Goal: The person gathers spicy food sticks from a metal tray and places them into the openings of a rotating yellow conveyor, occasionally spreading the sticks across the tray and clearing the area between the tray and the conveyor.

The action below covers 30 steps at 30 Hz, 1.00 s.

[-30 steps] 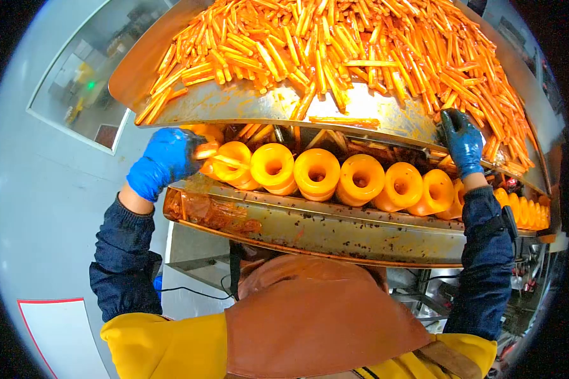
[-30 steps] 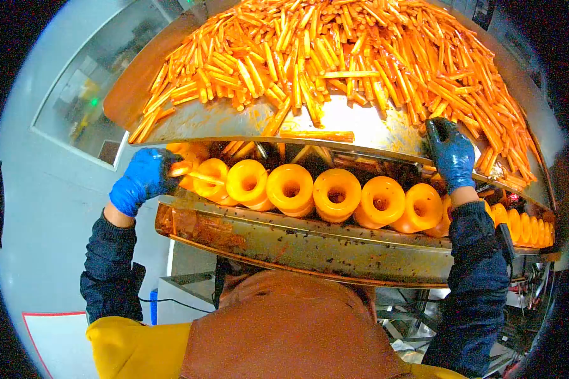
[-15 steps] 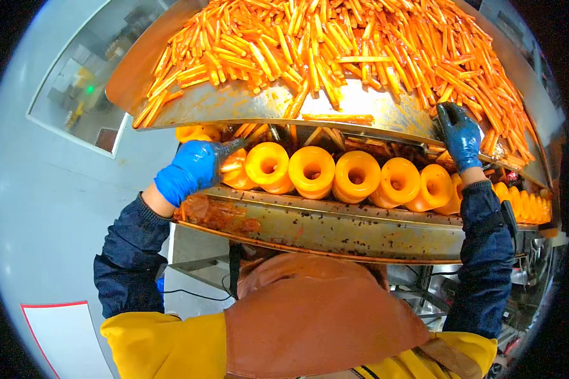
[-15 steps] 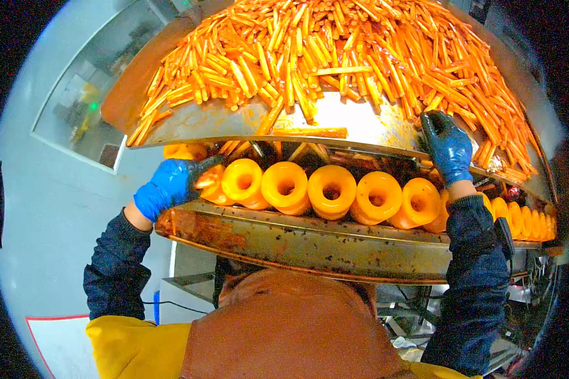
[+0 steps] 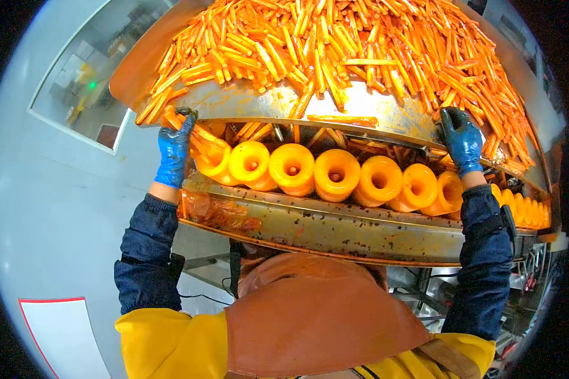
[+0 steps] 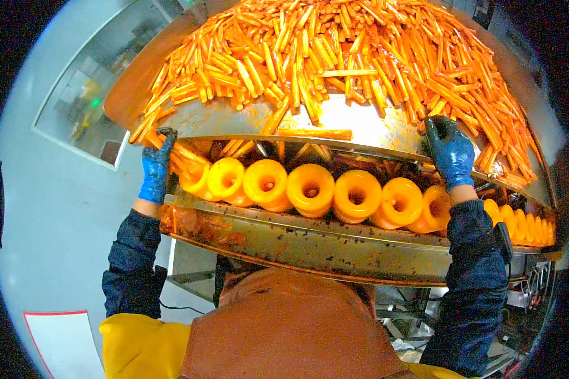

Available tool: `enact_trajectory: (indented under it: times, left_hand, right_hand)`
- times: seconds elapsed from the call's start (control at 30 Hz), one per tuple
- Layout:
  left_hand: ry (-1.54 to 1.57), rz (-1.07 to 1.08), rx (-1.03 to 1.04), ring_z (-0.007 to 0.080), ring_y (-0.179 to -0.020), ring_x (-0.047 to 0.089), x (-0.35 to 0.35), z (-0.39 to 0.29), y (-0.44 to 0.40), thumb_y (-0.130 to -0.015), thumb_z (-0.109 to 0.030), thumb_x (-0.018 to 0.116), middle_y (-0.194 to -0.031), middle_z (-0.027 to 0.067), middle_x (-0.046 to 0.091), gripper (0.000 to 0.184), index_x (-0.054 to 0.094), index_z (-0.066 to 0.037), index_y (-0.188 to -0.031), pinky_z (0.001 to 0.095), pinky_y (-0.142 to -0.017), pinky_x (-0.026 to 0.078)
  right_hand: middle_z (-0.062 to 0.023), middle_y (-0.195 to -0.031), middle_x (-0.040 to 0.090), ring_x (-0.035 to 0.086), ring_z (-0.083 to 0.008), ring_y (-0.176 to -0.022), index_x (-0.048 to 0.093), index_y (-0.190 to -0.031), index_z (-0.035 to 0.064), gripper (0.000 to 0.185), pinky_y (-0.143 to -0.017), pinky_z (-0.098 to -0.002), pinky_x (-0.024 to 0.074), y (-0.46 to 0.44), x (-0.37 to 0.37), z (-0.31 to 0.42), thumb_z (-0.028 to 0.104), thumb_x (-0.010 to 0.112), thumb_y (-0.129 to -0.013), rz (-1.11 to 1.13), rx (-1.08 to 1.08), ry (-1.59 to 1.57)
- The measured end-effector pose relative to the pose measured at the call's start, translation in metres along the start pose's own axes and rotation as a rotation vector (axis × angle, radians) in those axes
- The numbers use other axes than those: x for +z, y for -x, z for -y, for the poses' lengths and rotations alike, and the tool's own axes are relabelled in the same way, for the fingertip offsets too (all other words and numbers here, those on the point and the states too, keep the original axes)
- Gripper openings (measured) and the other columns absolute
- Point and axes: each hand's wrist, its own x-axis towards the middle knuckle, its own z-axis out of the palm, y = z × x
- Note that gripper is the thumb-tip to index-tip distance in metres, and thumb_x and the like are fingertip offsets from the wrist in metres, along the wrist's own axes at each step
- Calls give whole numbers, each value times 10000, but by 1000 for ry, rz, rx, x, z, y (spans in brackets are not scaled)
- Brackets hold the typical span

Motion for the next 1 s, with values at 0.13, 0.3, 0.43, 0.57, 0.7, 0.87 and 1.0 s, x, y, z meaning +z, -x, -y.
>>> enact_trajectory:
  times: [0.13, 0.3, 0.43, 0.57, 0.7, 0.87, 1.0]
  left_hand:
    - [-145, 270, -46, 101, -784, 554, 2, -14, 13, -762, -83, 726, -865, 14, 617, 231, 607, -34, -954, 259, -714, 477]
    - [-258, 378, 10, 111, -778, 570, 14, -26, 23, -743, -129, 750, -893, 44, 635, 300, 608, -9, -979, 275, -723, 496]
    - [-696, 327, 405, 124, -831, 562, 25, -27, 23, -721, -130, 765, -917, 38, 638, 370, 601, -9, -1031, 277, -788, 483]
    - [-222, 0, 344, 94, -812, 540, 15, -44, 7, -758, -86, 730, -910, 22, 637, 258, 615, -16, -978, 254, -778, 463]
    - [-165, -107, 304, 105, -797, 560, -1, -43, 2, -777, -68, 703, -884, 23, 632, 201, 613, -25, -951, 258, -763, 467]
    - [-78, 125, -142, 120, -845, 577, 8, -8, 28, -816, -167, 686, -904, 24, 625, 211, 617, -38, -967, 281, -759, 478]
    - [243, -113, -228, 124, -744, 569, 4, -24, 22, -830, -231, 677, -824, 21, 596, 258, 601, -39, -984, 264, -660, 476]
  right_hand:
    - [-143, -905, 659, 629, -320, -825, 656, -990, 148, 364, -716, -415, 487, 2, -2, 2, 457, 502, -875, -33, -48, -21]
    - [-138, -898, 658, 627, -320, -819, 650, -999, 149, 350, -713, -404, 489, 2, -4, 5, 443, 501, -880, -2, -22, -23]
    - [-124, -882, 664, 632, -320, -799, 636, -1023, 137, 355, -708, -401, 493, 0, 6, -11, 435, 499, -887, -99, -210, 59]
    - [-124, -898, 668, 636, -314, -815, 637, -1029, 115, 379, -725, -397, 493, 1, 2, -3, 439, 500, -887, -40, -46, 40]
    - [-137, -919, 667, 636, -308, -842, 645, -1027, 113, 388, -746, -392, 490, 1, -1, 3, 445, 508, -880, -11, -2, 4]
    - [-134, -916, 669, 637, -309, -844, 655, -1009, 118, 383, -751, -395, 488, 1, -2, 3, 446, 510, -875, -40, -17, -32]
    - [-130, -914, 669, 636, -309, -837, 659, -996, 114, 376, -745, -397, 487, 3, -7, 8, 439, 513, -874, -26, -38, -28]
